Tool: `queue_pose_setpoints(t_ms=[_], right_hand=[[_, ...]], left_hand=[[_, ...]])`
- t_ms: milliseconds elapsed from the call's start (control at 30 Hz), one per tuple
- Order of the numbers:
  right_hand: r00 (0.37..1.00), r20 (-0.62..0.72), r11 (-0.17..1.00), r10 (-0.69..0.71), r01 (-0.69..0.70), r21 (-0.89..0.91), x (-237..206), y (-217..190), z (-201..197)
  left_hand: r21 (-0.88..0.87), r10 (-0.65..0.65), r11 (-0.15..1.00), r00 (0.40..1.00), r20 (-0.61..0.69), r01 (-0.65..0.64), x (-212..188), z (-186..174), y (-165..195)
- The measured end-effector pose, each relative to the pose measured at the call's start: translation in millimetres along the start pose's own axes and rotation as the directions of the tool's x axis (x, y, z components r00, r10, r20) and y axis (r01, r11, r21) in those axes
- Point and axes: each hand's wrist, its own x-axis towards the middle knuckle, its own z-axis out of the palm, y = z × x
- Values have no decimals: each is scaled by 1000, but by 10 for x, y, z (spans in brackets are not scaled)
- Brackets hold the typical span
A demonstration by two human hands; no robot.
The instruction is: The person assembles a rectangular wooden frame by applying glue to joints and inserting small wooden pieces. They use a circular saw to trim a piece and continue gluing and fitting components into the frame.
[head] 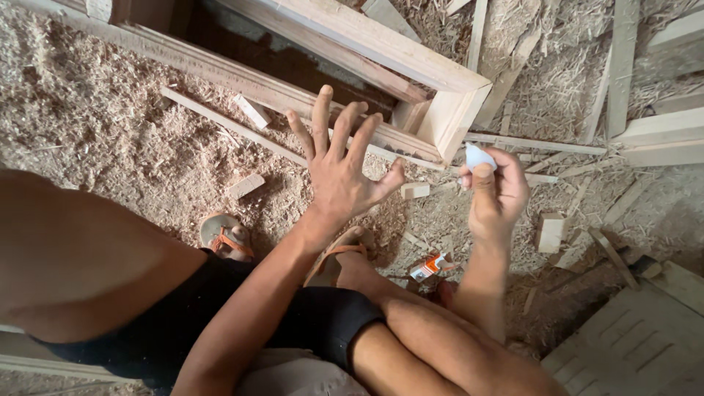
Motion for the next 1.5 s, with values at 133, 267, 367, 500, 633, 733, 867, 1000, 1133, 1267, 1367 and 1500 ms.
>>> queue_pose_setpoints(t_ms=[133,267,367,500,633,733,867,1000,1133,1267,1367,1500], right_hand=[[998,52,897,24,-45,440,-21,4,123],[989,120,713,92,-149,685,-72,-40,166],[990,100,615,99,-140,776,-75,12,71],[986,-95,725,134,-33,687,51,171,-291],[942,-327,969,77,6,248,531,466,-720],[895,-403,958,193,-260,-120,979,702,-927],[952,-306,925,21,-135,-356,1557,862,-1108],[980,-178,886,-84,-9,-464,1780,841,-1140],[937,-66,708,-342,211,-674,1734,794,-1195],[920,-315,707,-233,-62,-705,1177,846,-1161],[908,-415,590,57,-366,-720,480,1001,-963],[961,-224,701,-164,-46,-712,-211,1197,-623]], left_hand=[[-5,-2,1000,1000,-23,2,-14,20,30],[-6,-31,999,999,10,31,-35,16,56],[-11,-41,999,999,23,42,-44,17,63],[-34,-25,999,1000,11,25,-23,13,78],[-49,-17,999,1000,7,17,44,-4,119],[-51,-27,998,999,27,28,62,-42,159],[-43,-41,998,997,61,43,24,-84,168],[6,-44,999,997,56,43,7,-24,139],[24,-40,999,997,67,39,10,57,122],[41,-62,997,993,96,59,-8,67,115],[28,-41,999,997,61,39,-8,77,100],[25,-34,999,997,69,32,-24,62,97]])
